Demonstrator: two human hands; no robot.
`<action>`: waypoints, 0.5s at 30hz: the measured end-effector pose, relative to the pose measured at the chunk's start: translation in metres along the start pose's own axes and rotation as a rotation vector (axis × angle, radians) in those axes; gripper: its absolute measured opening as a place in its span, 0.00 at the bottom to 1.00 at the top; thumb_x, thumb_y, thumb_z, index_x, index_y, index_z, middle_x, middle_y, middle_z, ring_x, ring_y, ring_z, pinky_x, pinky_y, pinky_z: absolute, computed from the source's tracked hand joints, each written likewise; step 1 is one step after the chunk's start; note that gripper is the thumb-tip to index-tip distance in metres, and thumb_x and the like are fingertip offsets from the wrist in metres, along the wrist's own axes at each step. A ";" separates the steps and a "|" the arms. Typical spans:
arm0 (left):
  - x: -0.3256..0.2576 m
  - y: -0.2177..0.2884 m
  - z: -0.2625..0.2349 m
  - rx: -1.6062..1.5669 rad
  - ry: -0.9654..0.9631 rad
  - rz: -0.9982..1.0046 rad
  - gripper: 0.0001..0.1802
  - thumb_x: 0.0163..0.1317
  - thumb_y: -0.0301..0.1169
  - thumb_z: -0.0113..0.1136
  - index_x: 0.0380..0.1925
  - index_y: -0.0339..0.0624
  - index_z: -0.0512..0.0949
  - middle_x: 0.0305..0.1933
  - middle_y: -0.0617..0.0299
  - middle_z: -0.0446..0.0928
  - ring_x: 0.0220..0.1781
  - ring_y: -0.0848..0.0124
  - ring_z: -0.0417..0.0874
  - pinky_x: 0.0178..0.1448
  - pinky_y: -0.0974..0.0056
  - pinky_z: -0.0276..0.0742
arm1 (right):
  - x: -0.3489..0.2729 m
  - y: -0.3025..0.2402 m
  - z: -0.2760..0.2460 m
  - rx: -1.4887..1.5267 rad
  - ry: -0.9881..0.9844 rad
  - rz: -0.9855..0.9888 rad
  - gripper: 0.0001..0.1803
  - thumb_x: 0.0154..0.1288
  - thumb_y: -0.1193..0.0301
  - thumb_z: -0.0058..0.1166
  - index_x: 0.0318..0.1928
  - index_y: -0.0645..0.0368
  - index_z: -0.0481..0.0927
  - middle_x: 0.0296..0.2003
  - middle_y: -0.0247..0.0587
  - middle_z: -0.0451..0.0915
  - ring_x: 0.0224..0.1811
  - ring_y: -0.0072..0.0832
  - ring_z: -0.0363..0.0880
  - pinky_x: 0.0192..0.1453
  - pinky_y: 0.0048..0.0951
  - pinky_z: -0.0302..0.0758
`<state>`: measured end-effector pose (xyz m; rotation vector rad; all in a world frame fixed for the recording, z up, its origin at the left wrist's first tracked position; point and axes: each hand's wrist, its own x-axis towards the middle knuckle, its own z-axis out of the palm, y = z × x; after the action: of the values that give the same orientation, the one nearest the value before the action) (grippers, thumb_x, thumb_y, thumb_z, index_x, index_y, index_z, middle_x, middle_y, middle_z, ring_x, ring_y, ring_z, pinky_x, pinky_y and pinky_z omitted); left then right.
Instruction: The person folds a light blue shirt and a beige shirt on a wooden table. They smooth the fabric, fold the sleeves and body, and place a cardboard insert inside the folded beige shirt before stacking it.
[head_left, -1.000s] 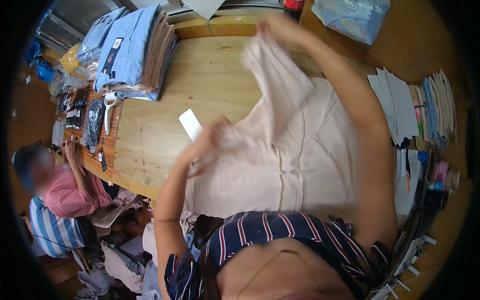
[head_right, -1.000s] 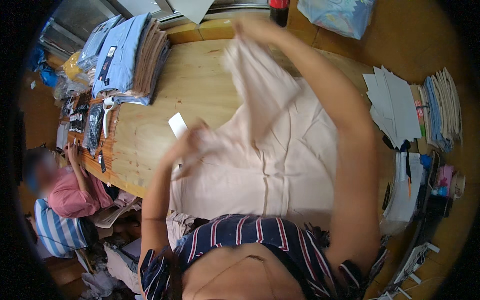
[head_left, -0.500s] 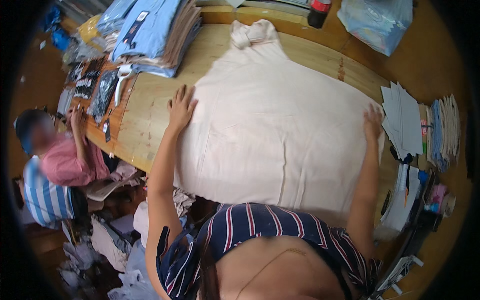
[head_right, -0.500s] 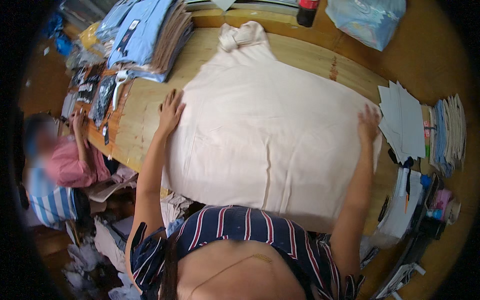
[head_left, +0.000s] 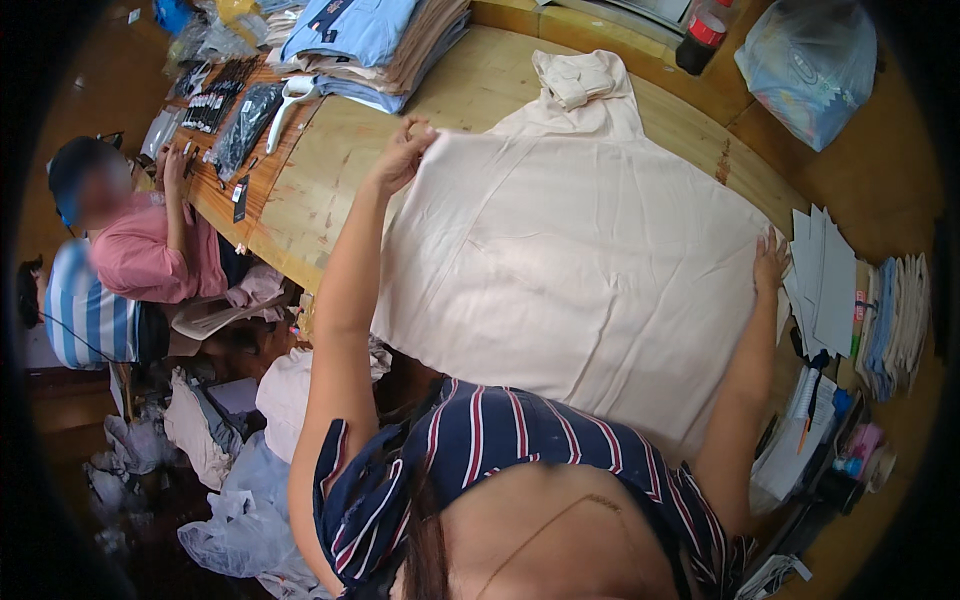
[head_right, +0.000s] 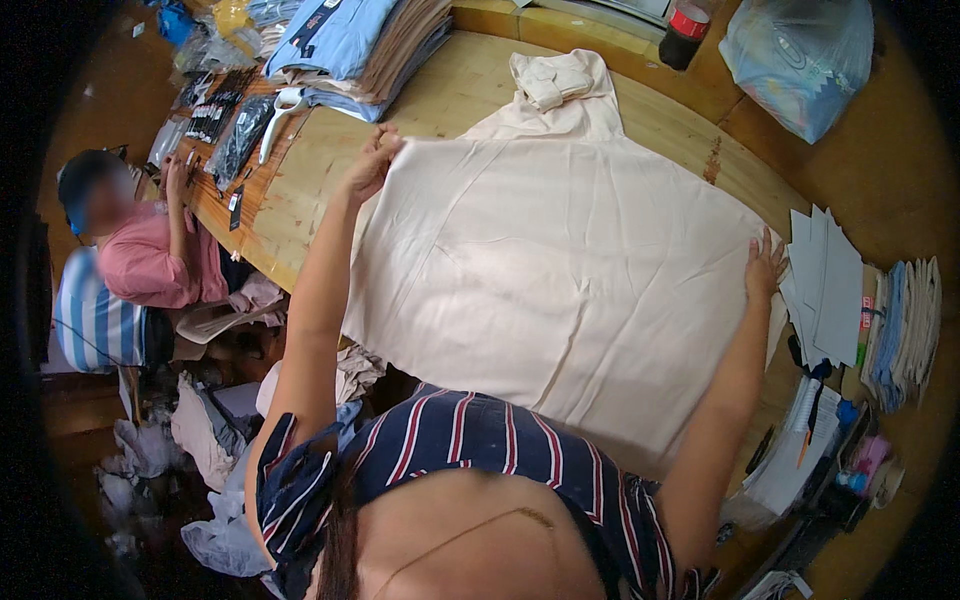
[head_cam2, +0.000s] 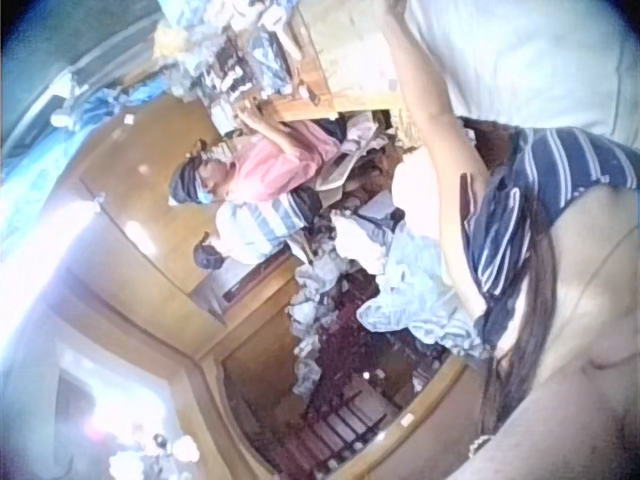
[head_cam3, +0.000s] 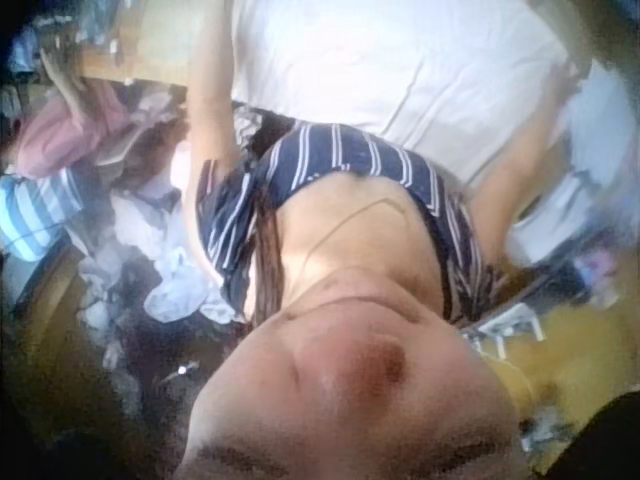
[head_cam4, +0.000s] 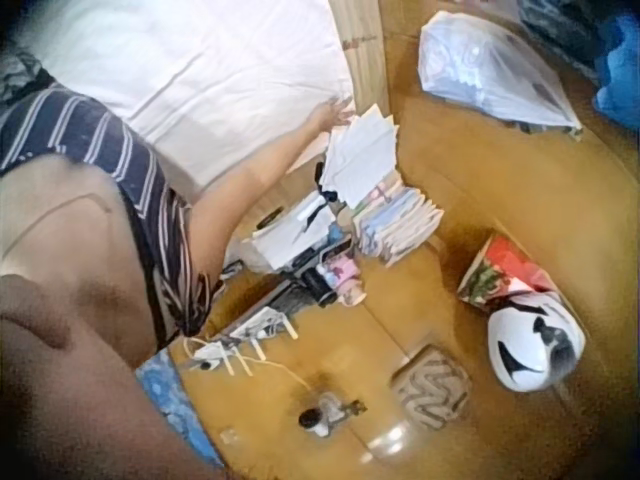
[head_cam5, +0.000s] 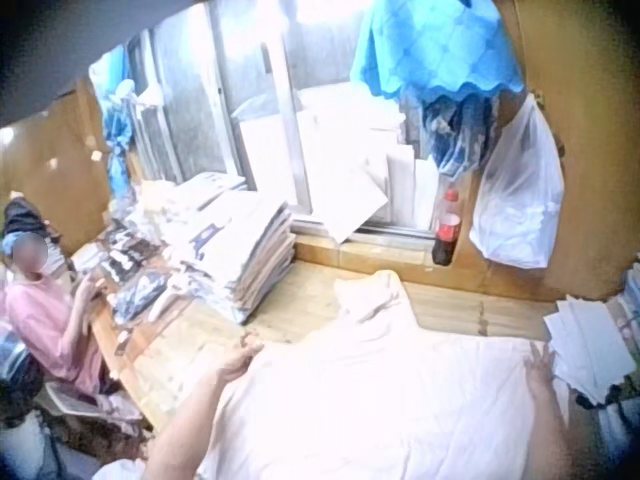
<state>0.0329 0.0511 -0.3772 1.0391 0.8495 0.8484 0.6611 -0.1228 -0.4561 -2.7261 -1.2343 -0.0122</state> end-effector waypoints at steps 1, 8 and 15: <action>-0.010 0.012 0.005 -0.250 -0.140 0.061 0.19 0.57 0.30 0.51 0.48 0.43 0.62 0.38 0.61 0.73 0.38 0.74 0.76 0.42 0.70 0.73 | 0.001 -0.001 -0.001 0.003 -0.011 0.004 0.25 0.61 0.47 0.28 0.60 0.27 0.49 0.63 0.42 0.42 0.64 0.52 0.38 0.62 0.54 0.41; -0.029 -0.046 0.015 1.690 -0.083 0.400 0.23 0.57 0.41 0.46 0.55 0.63 0.61 0.63 0.61 0.53 0.65 0.63 0.51 0.63 0.47 0.45 | 0.003 -0.006 -0.004 -0.005 -0.016 0.005 0.26 0.62 0.47 0.26 0.61 0.31 0.49 0.63 0.45 0.43 0.64 0.52 0.38 0.63 0.49 0.42; -0.026 -0.015 -0.051 1.713 0.871 0.348 0.25 0.56 0.44 0.46 0.54 0.53 0.62 0.60 0.57 0.56 0.62 0.60 0.56 0.60 0.46 0.47 | -0.005 -0.022 -0.010 0.080 0.122 -0.104 0.27 0.62 0.52 0.34 0.61 0.37 0.51 0.62 0.49 0.46 0.63 0.47 0.44 0.61 0.49 0.48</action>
<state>-0.0208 0.0421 -0.4009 2.3787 2.3597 0.7351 0.6420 -0.1143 -0.4434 -2.5493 -1.3107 -0.1359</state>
